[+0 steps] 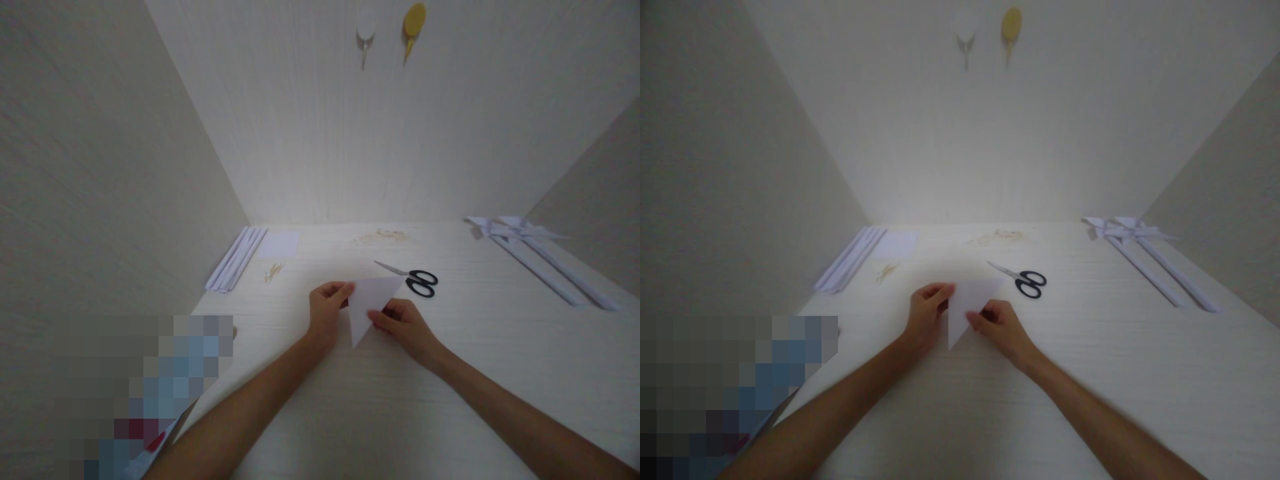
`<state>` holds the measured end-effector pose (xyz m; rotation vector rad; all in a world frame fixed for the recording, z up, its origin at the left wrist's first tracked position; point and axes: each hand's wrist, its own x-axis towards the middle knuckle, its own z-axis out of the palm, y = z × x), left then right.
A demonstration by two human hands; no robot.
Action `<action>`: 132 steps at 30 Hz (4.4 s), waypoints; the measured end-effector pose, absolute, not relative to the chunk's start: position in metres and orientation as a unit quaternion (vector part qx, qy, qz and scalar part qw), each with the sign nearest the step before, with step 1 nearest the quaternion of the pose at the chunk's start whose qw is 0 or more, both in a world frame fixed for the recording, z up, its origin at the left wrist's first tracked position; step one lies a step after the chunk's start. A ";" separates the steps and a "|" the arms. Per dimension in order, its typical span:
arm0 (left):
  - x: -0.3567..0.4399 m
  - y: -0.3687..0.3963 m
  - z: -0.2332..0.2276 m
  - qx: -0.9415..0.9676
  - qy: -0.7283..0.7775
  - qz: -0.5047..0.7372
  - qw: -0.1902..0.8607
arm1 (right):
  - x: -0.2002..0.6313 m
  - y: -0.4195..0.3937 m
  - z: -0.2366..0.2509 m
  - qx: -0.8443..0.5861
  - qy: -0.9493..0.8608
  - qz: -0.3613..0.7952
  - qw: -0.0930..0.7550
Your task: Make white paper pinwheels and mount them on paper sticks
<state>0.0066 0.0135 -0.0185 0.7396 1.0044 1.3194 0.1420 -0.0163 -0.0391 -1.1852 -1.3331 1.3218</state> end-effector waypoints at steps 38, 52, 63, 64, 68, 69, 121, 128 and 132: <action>0.006 -0.002 -0.021 0.576 0.369 0.341 0.645 | 0.135 -0.023 -0.036 -0.497 -0.475 0.451 0.569; 0.003 0.001 -0.024 0.536 0.388 0.325 0.676 | 0.158 -0.006 -0.044 -0.471 -0.383 0.413 0.679; -0.004 -0.004 -0.025 0.531 0.388 0.351 0.667 | 0.169 0.004 -0.031 -0.381 -0.180 0.360 0.832; -0.004 -0.003 -0.025 0.533 0.388 0.365 0.658 | 0.167 0.003 -0.031 -0.381 -0.200 0.391 0.813; -0.002 0.001 -0.026 0.534 0.379 0.362 0.663 | 0.153 -0.006 -0.035 -0.380 -0.382 0.525 0.658; -0.002 0.001 -0.026 0.536 0.374 0.344 0.675 | 0.150 -0.008 -0.037 -0.392 -0.414 0.539 0.620; 0.009 0.003 -0.025 0.499 0.355 0.367 0.700 | 0.142 -0.021 -0.041 -0.471 -0.467 0.544 0.514; 0.005 0.002 -0.024 0.539 0.409 0.367 0.638 | 0.144 -0.019 -0.039 -0.478 -0.483 0.527 0.510; 0.003 0.002 -0.023 0.523 0.430 0.383 0.629 | 0.146 -0.015 -0.042 -0.452 -0.453 0.536 0.550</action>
